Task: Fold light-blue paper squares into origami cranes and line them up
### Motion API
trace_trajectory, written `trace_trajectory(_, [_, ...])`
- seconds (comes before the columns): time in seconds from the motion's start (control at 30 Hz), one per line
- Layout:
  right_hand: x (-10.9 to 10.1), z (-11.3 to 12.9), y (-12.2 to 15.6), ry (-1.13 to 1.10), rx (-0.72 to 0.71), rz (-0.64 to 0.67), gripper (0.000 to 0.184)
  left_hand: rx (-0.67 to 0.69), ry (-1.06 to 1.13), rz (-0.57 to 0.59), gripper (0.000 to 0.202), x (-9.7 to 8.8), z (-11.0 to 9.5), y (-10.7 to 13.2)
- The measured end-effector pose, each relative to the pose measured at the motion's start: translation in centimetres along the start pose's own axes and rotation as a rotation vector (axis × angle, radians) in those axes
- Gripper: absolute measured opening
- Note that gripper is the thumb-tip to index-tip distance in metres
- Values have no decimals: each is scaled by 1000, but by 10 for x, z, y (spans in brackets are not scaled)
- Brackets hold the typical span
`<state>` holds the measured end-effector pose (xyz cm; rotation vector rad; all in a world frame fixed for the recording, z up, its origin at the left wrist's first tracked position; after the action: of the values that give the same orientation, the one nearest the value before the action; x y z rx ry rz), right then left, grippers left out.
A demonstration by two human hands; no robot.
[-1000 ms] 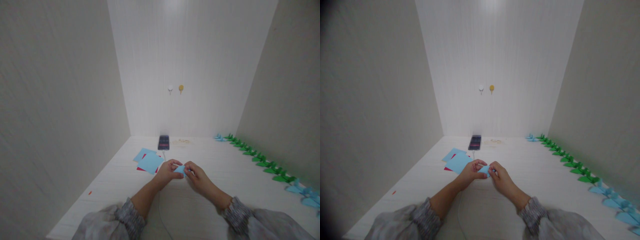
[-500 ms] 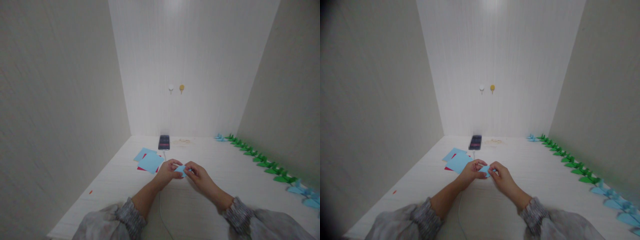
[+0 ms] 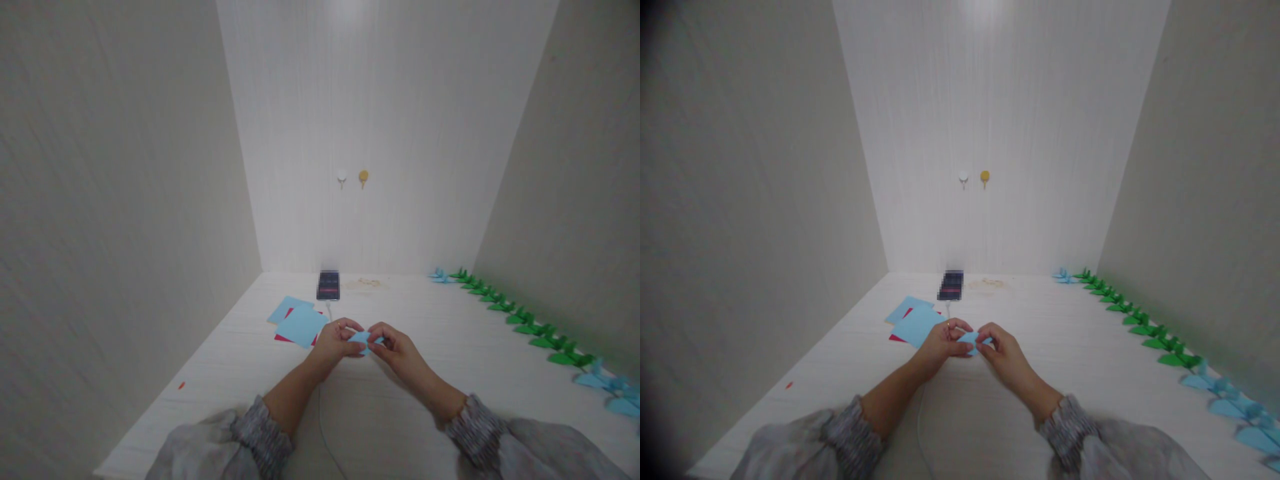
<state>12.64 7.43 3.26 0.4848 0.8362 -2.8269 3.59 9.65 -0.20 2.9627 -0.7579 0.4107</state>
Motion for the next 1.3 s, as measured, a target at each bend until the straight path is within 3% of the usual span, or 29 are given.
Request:
trace_trajectory(0.27, [0, -10, 0, -130, 133, -28, 12, 4, -32, -15, 38, -3, 1, -2])
trace_trajectory(0.5, [5, -14, 0, -330, 168, -53, 23, 44, -67, -50, 35, -4, -4, -2])
trace_trajectory(0.63, [4, -23, 3, -256, 228, -82, 26, 38, -104, -31, 35, -1, -1, -3])
trace_trajectory(0.8, [8, -30, 5, -121, 263, -1, 15, 75, -185, -22, 40, 0, 0, -4])
trace_trajectory(0.93, [0, -30, 4, -135, 291, -52, 14, 76, -194, -49, 49, -3, -3, -2])
trace_trajectory(1.13, [-7, -26, 4, -228, 307, -107, 22, -47, -88, 10, 56, -1, 6, -2])
trace_trajectory(1.3, [-6, -27, 4, -359, 312, -148, 28, -15, -72, -42, 59, -4, -3, 0])
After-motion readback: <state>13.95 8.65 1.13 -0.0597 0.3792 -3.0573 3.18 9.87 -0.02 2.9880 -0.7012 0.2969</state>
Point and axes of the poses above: each hand's wrist, its own y-axis away from the middle knuckle, its own x-axis out of the palm, z = x × y, the point moved 10 cm from there along -y, towards the middle knuckle, and after that the axes turned 4 degrees about -x, right-handed, at the moved point
